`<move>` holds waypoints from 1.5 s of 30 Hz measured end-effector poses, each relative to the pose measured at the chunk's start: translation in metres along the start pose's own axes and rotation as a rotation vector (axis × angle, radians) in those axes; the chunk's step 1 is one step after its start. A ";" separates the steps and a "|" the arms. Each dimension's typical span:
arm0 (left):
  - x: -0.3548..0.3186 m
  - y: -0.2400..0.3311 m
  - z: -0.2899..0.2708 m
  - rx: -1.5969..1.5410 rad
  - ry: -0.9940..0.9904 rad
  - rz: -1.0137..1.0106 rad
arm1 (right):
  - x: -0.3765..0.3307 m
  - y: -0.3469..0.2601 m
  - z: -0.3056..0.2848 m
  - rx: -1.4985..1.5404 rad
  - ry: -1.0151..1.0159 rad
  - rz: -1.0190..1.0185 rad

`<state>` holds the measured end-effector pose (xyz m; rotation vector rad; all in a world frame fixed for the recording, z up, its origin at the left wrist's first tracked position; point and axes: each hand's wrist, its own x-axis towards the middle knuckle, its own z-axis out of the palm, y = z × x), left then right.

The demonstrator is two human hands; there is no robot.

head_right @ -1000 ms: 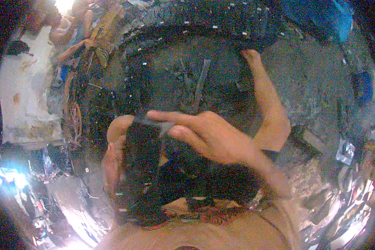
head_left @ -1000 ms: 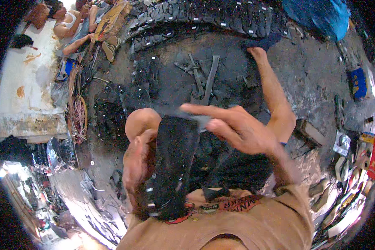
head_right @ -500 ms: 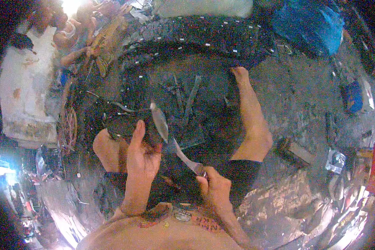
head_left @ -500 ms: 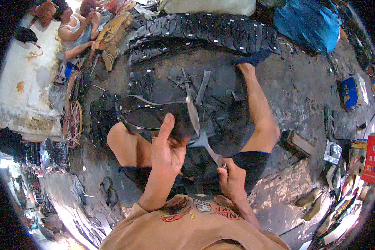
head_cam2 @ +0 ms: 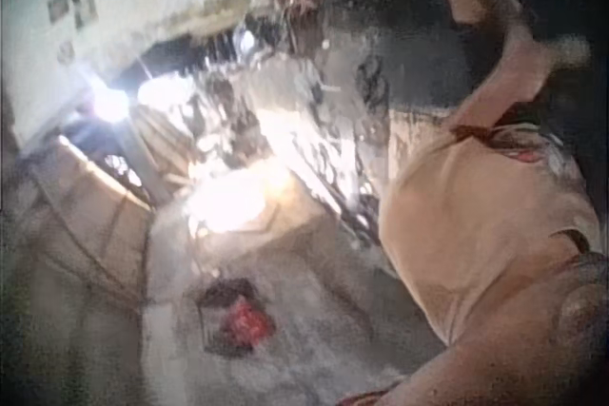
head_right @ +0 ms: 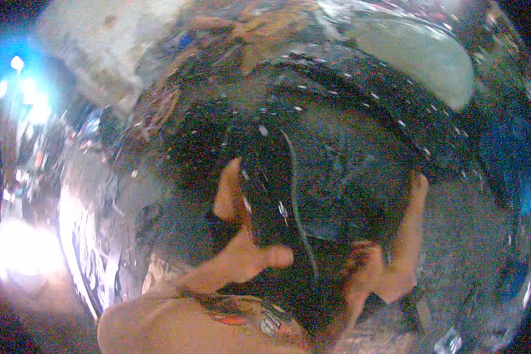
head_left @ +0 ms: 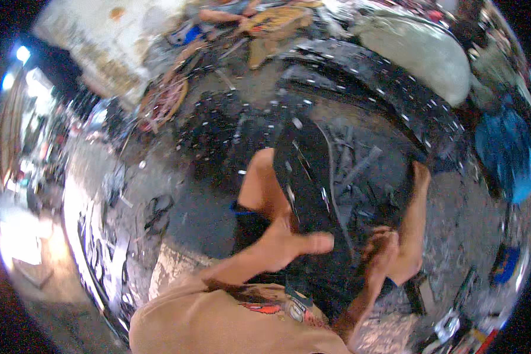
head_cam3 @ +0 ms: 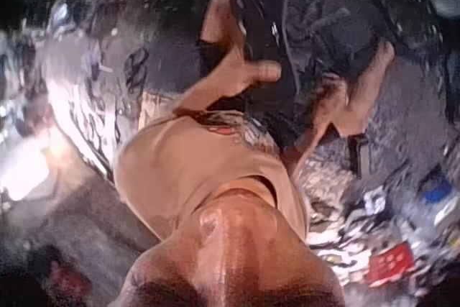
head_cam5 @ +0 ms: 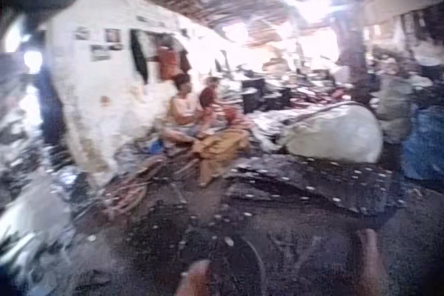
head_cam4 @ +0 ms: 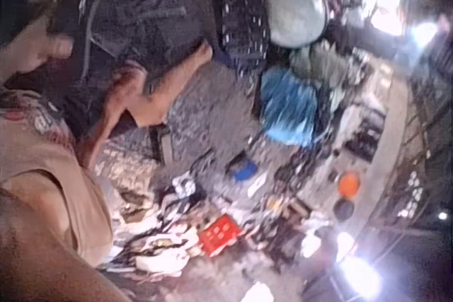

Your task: The person sits on the floor and uses a knife to trim excess rubber from the edges of black flip-flops. They handle the sandals one at a time, scraping the knife along the perimeter to remove thin strips of material.

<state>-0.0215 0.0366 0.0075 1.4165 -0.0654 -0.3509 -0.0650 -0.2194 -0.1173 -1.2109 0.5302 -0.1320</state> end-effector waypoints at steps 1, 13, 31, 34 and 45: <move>0.010 0.007 -0.027 0.198 0.069 0.065 | 0.006 -0.004 -0.005 -0.066 0.110 -0.004; 0.186 -0.229 -0.362 0.995 0.977 0.066 | -0.003 -0.001 -0.073 0.071 0.657 0.258; 0.206 0.104 -0.135 0.680 0.077 0.070 | 0.068 -0.073 0.016 -0.389 0.098 -0.208; 0.170 0.138 -0.059 0.470 -0.177 0.069 | 0.034 -0.169 0.075 -0.215 -0.105 -0.212; 0.141 0.005 0.044 1.152 -0.046 0.379 | 0.041 -0.059 0.078 -0.180 0.247 -0.615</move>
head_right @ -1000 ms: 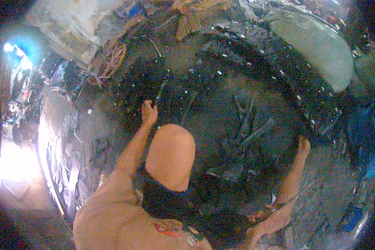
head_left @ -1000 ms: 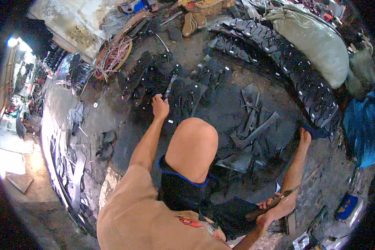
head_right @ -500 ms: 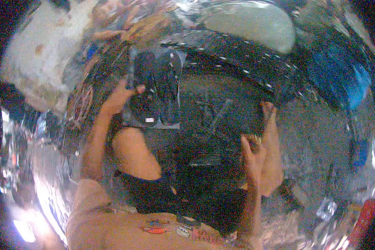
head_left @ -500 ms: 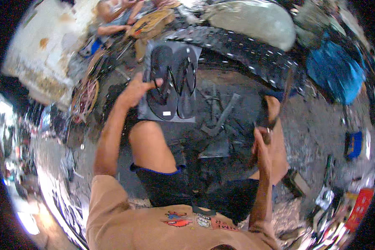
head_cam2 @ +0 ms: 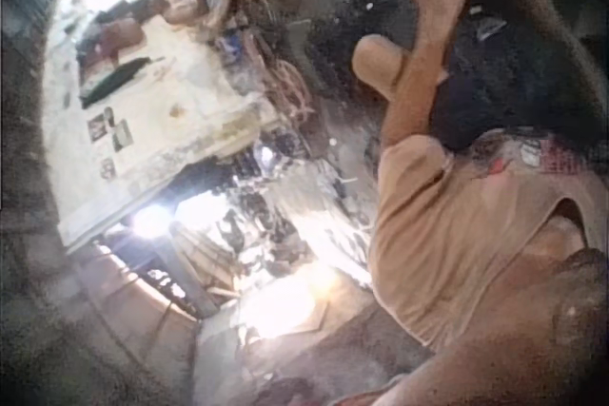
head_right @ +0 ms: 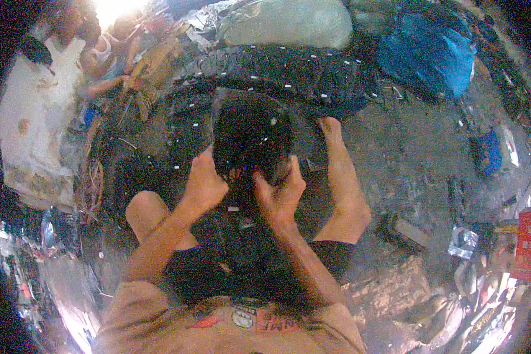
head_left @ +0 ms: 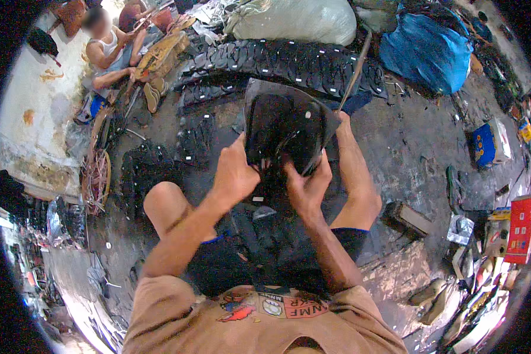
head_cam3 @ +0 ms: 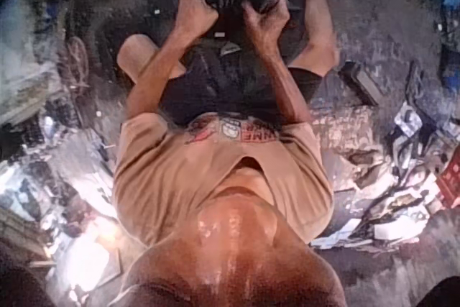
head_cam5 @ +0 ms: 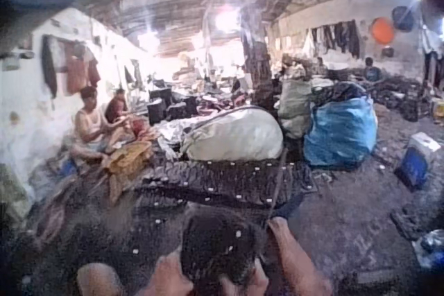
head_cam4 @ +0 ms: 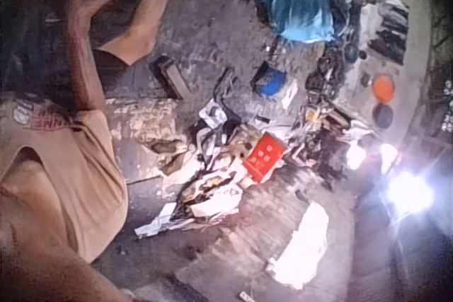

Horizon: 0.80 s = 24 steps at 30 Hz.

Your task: The person sits on the floor and uses a knife to trim excess rubber from the edges of black flip-flops. They handle the sandals one at a time, scraping the knife along the perimeter to remove thin strips of material.

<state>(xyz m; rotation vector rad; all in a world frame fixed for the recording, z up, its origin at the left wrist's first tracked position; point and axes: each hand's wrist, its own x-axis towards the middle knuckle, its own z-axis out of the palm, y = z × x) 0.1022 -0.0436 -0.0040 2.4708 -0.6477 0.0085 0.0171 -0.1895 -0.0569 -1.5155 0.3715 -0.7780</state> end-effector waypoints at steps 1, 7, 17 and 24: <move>0.006 0.002 -0.004 -0.262 -0.097 -0.071 | 0.012 0.024 -0.003 0.092 -0.017 0.018; -0.065 -0.014 -0.016 -1.493 -0.388 -0.384 | 0.072 0.018 -0.036 0.218 -0.253 0.666; -0.081 -0.074 0.170 -1.584 0.172 -1.232 | 0.032 0.150 -0.049 -0.167 -0.103 0.711; -0.118 -0.086 0.185 -1.523 0.238 -1.315 | -0.034 0.116 -0.092 -0.227 -0.293 0.656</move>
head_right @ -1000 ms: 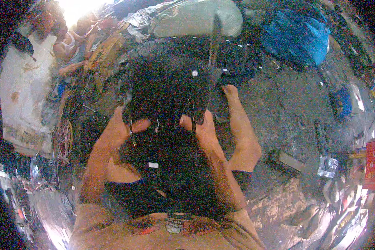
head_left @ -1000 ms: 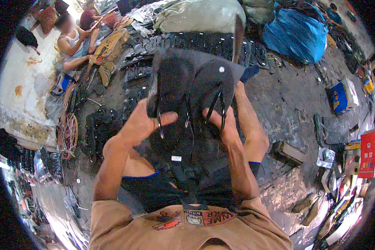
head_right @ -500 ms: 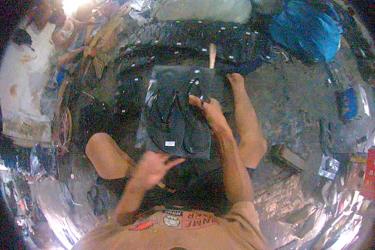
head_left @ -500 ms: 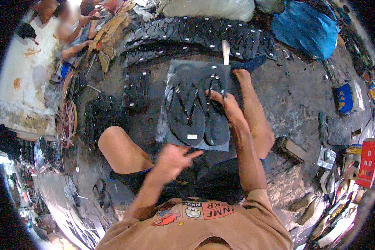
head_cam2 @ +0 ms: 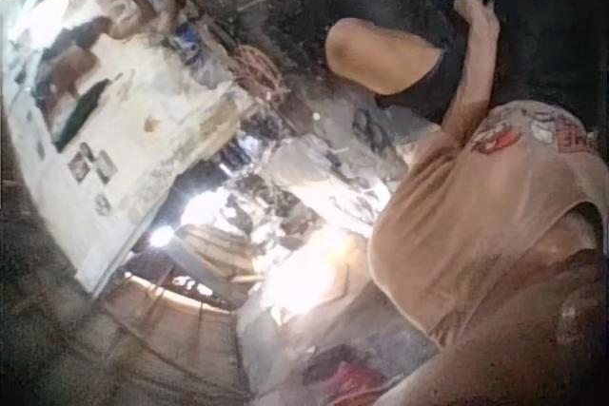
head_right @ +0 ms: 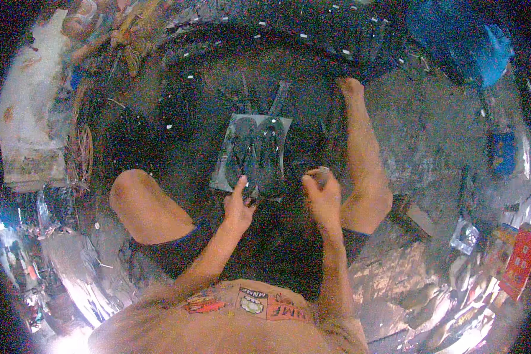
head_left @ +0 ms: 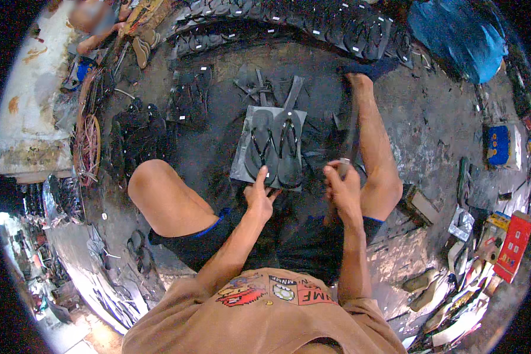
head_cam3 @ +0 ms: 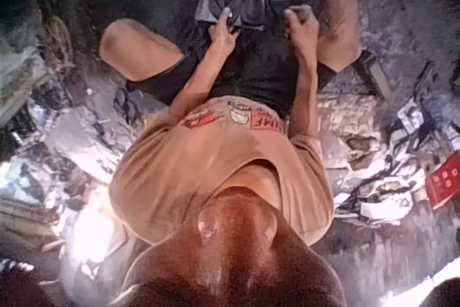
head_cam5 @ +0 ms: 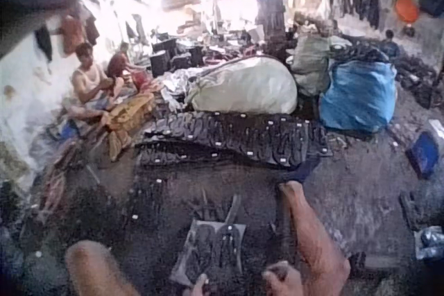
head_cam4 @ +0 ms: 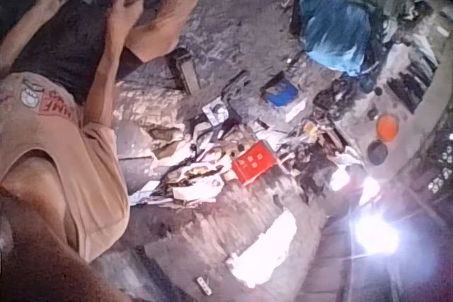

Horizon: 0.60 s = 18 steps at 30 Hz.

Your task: The person sits on the floor and uses a knife to trim excess rubber from the edges of black flip-flops. They handle the sandals one at a time, scraping the knife along the perimeter to remove thin strips of material.

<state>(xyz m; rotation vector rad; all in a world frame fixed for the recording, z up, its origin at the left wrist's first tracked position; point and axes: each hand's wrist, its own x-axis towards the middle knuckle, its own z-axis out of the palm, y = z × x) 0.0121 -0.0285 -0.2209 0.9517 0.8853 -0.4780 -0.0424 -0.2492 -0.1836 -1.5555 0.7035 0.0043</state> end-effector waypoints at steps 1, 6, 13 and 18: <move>0.001 -0.001 0.004 0.036 0.012 0.035 | 0.005 -0.002 0.014 0.052 -0.091 0.041; -0.005 -0.029 0.022 0.221 -0.115 0.169 | 0.079 -0.003 0.096 -0.508 -0.104 -0.396; 0.005 -0.005 0.022 0.131 -0.106 0.110 | 0.053 -0.055 0.089 -0.469 -0.065 -0.301; 0.006 0.034 0.043 -0.022 -0.006 -0.042 | -0.024 -0.063 0.007 -0.379 0.005 -0.007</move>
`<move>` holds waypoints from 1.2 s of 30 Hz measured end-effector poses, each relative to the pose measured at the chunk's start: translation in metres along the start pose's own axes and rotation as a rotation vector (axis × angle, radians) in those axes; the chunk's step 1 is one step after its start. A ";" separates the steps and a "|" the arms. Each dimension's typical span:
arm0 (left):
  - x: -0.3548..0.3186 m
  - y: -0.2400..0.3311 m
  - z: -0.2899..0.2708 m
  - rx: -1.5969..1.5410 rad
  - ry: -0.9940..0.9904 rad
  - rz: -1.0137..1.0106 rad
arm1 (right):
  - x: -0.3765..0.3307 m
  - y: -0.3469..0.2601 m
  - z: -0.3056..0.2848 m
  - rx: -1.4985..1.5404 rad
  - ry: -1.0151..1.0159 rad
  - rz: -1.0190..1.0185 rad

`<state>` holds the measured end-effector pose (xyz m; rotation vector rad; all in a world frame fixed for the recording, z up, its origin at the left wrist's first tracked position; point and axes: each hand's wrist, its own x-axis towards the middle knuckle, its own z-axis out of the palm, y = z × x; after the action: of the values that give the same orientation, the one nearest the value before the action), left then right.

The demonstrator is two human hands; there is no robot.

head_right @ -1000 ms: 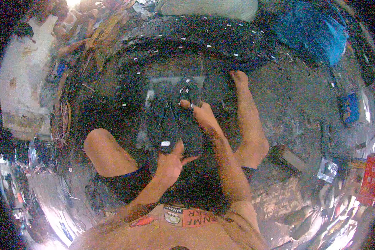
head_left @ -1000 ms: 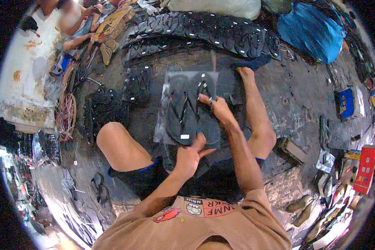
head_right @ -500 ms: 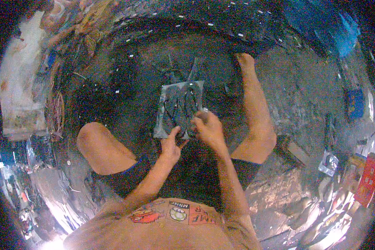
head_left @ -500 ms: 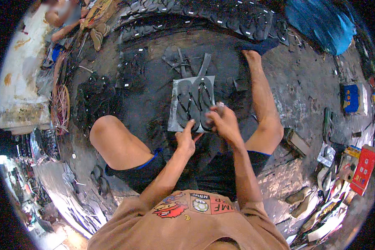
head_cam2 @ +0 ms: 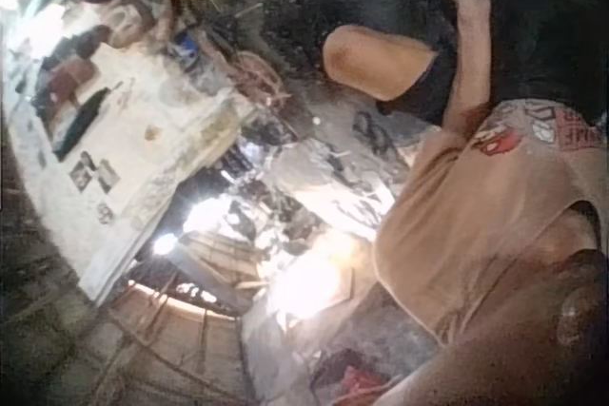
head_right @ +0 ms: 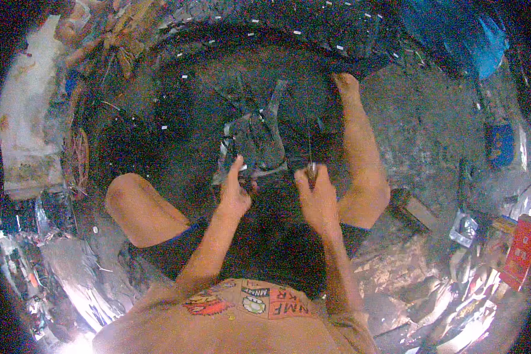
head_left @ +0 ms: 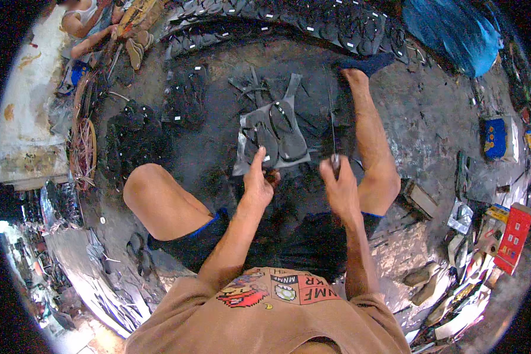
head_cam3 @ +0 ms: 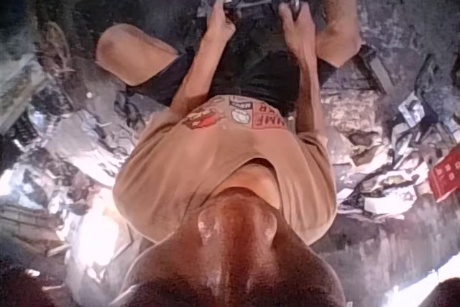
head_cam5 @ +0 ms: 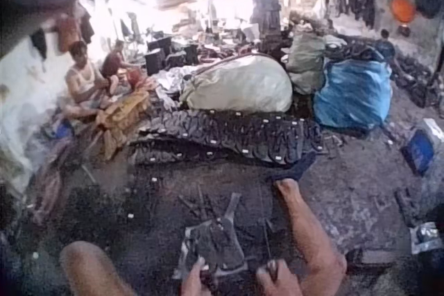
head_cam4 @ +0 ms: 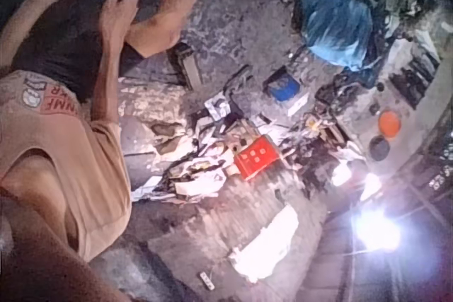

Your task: The person sits on the floor and uses a knife to trim excess rubber from the edges of black flip-flops. They handle the sandals one at a time, scraping the knife along the perimeter to remove thin strips of material.

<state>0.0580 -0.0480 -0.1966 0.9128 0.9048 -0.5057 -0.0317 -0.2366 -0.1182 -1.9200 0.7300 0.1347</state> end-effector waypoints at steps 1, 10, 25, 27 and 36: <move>-0.001 0.003 0.004 0.010 0.034 -0.015 | -0.022 0.015 0.005 0.041 0.008 -0.052; -0.011 0.008 0.023 0.177 0.015 0.062 | -0.088 0.014 0.035 -0.064 -0.207 0.111; -0.006 0.010 0.022 0.084 -0.051 -0.093 | 0.019 0.049 0.082 -0.303 -0.105 0.065; -0.004 0.010 0.022 0.069 -0.049 -0.128 | 0.032 0.054 0.082 -0.257 -0.122 0.042; 0.003 0.011 0.029 0.059 -0.085 -0.070 | 0.086 0.075 0.096 -0.205 -0.161 -0.070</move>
<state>0.0804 -0.0669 -0.1858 0.9082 0.8504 -0.6301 0.0188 -0.2124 -0.2564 -2.0988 0.5577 0.3273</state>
